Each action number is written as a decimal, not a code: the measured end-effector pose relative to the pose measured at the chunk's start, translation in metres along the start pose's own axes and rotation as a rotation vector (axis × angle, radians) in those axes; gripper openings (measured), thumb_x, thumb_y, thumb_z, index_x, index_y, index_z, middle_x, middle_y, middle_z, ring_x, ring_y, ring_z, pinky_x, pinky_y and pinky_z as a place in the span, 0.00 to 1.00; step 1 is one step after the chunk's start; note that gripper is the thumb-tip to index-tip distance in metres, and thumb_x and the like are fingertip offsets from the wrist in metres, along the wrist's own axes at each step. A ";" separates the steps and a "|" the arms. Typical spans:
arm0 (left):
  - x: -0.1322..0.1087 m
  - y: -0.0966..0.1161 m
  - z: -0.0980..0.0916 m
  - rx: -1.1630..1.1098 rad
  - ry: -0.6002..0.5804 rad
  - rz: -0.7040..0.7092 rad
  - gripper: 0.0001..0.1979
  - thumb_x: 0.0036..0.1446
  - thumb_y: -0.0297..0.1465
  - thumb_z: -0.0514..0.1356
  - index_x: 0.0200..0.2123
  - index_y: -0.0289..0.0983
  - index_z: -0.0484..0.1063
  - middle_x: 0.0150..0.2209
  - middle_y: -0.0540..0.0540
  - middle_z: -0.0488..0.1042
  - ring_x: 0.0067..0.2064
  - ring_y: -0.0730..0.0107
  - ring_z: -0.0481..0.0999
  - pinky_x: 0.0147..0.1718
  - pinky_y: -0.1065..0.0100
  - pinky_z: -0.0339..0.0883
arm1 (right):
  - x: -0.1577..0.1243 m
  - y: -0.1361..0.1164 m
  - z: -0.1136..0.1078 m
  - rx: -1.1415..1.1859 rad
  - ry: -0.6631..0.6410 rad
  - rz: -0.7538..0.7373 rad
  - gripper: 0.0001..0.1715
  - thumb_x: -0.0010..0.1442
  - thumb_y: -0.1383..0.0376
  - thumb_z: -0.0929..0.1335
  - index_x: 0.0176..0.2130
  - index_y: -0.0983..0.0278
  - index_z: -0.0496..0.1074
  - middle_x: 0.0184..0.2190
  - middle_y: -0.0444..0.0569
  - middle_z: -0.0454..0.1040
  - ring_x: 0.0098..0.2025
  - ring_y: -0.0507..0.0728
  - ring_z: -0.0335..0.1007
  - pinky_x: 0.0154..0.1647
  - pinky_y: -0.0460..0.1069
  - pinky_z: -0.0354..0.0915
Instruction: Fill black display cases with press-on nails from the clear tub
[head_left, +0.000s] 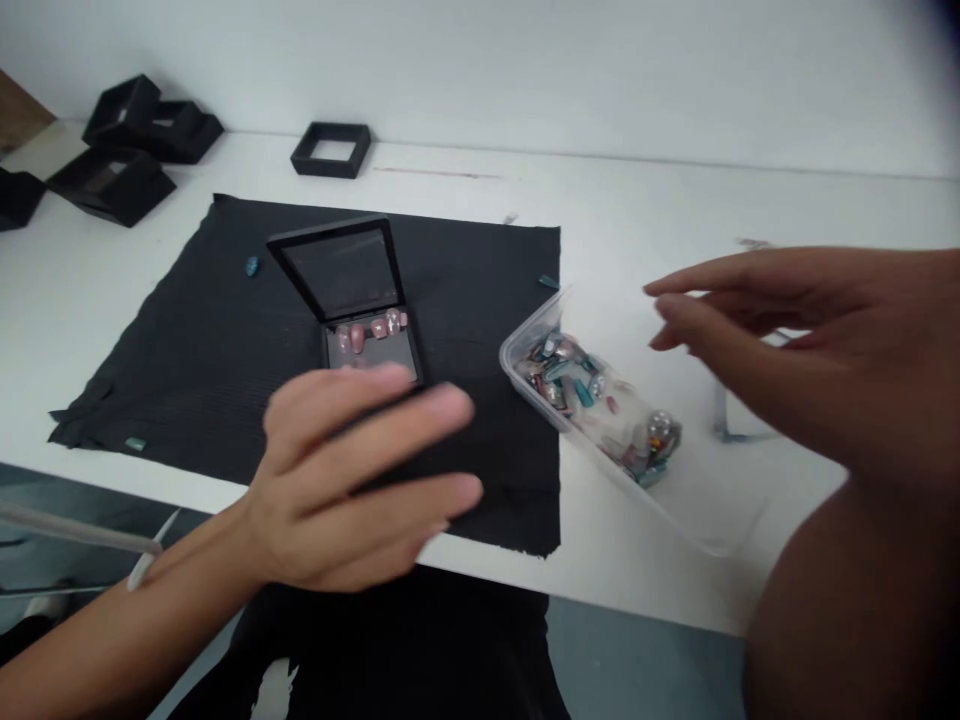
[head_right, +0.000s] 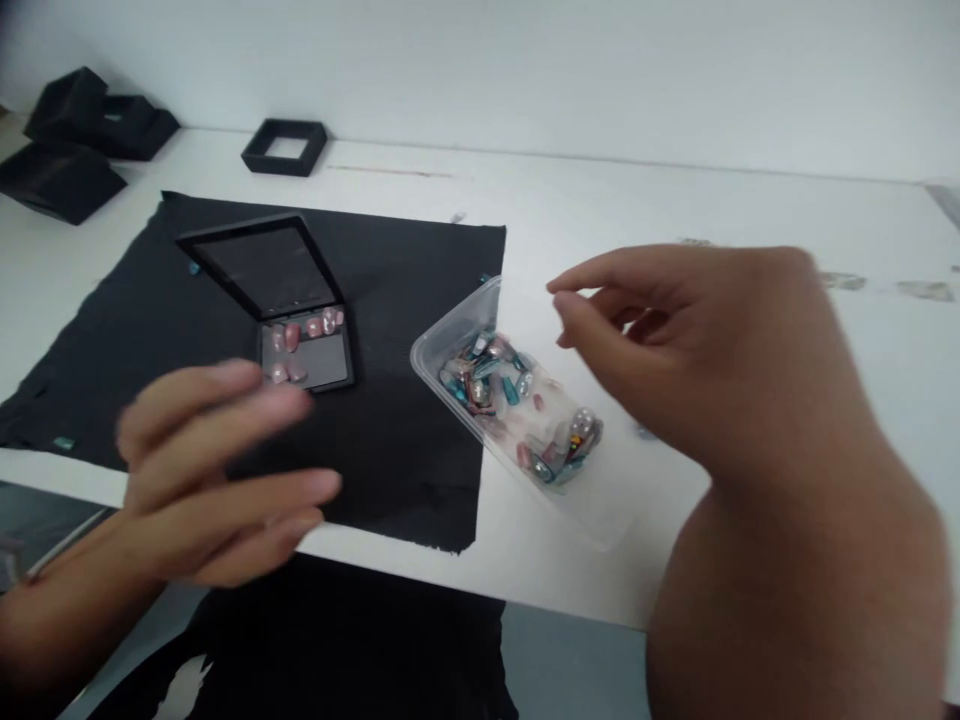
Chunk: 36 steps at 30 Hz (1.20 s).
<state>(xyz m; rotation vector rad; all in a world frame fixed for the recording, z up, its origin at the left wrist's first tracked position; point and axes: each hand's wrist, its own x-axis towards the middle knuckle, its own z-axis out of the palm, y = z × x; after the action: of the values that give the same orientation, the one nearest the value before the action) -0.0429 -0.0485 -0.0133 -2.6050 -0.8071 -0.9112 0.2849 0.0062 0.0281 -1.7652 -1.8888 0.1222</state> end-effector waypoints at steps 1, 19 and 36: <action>0.013 0.005 0.004 -0.063 -0.059 0.055 0.16 0.67 0.39 0.57 0.56 0.53 0.72 0.71 0.60 0.60 0.69 0.67 0.65 0.64 0.58 0.67 | 0.000 -0.002 0.001 0.029 -0.042 -0.037 0.10 0.61 0.57 0.72 0.41 0.54 0.84 0.30 0.47 0.83 0.26 0.51 0.74 0.25 0.51 0.63; 0.063 0.011 0.050 -0.303 -0.132 -0.155 0.12 0.63 0.32 0.65 0.49 0.38 0.79 0.49 0.47 0.83 0.60 0.55 0.76 0.58 0.54 0.73 | -0.007 -0.015 0.016 -0.123 -0.579 -0.185 0.15 0.58 0.59 0.68 0.42 0.50 0.83 0.31 0.43 0.80 0.29 0.58 0.72 0.26 0.51 0.59; 0.061 0.011 0.047 -0.363 -0.097 -0.247 0.10 0.63 0.31 0.64 0.47 0.36 0.80 0.47 0.46 0.83 0.58 0.56 0.77 0.58 0.56 0.73 | 0.002 -0.022 0.027 -0.078 -0.573 -0.117 0.13 0.59 0.65 0.66 0.37 0.56 0.82 0.29 0.44 0.80 0.28 0.57 0.73 0.30 0.53 0.64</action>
<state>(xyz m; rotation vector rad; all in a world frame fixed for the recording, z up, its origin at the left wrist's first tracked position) 0.0260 -0.0130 -0.0115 -2.9242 -1.0999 -1.0934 0.2527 0.0134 0.0151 -1.7914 -2.4153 0.5695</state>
